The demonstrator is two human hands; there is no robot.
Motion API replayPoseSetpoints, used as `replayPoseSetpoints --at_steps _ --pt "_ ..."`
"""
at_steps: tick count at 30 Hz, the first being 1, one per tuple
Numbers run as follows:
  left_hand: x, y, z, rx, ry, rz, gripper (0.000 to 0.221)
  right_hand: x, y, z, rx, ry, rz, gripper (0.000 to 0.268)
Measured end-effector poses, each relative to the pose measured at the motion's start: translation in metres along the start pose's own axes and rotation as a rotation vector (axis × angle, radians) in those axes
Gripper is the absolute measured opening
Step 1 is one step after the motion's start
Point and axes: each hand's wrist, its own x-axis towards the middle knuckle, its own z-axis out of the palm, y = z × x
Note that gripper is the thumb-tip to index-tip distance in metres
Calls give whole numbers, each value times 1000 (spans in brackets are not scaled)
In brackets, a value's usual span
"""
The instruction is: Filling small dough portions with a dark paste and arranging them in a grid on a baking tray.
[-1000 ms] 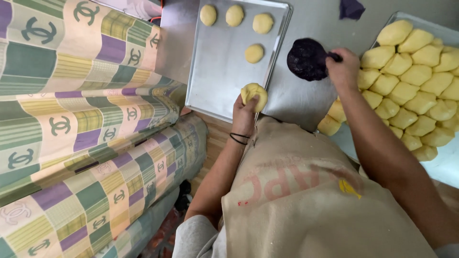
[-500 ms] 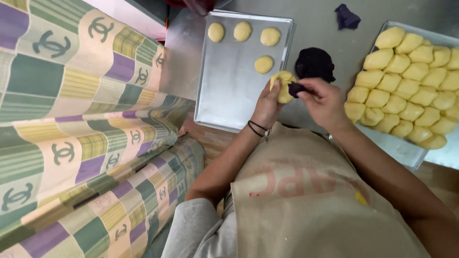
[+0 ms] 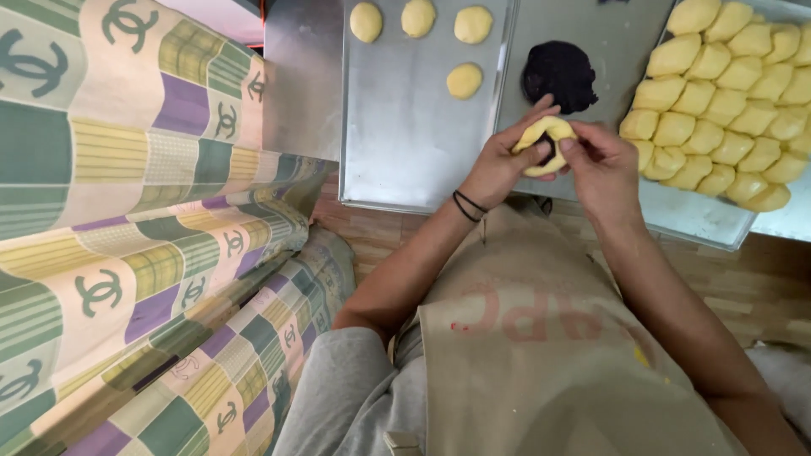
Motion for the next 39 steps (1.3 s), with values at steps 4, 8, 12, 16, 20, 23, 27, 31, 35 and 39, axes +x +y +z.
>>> replayPoseSetpoints --at_steps 4,8,12,16,20,23,27,31,35,39 --pt "4 14 36 -5 189 115 36 -7 -38 -4 -385 -41 -576 36" --pt "26 -32 29 30 212 201 43 -3 -26 -31 -694 -54 -815 40" --pt "15 -35 60 613 49 286 56 12 -9 -88 -370 -32 -739 18" --pt "35 -34 96 885 134 425 42 1 -22 -118 -420 -23 -863 36" --pt "56 -74 118 600 567 467 38 6 -24 -150 -287 -89 -843 13" --pt "31 -66 169 541 446 555 22 6 -13 -160 -93 -154 -651 19" --pt "21 -61 198 466 243 632 32 4 -31 -173 145 -203 -232 52" --pt "27 -63 190 519 364 644 20 -7 -28 -174 12 -250 -566 30" --pt "27 -49 193 599 405 516 27 -8 -25 -167 -366 -166 -889 30" --pt "15 -46 176 740 54 554 49 -15 -56 -167 -69 -160 -717 22"
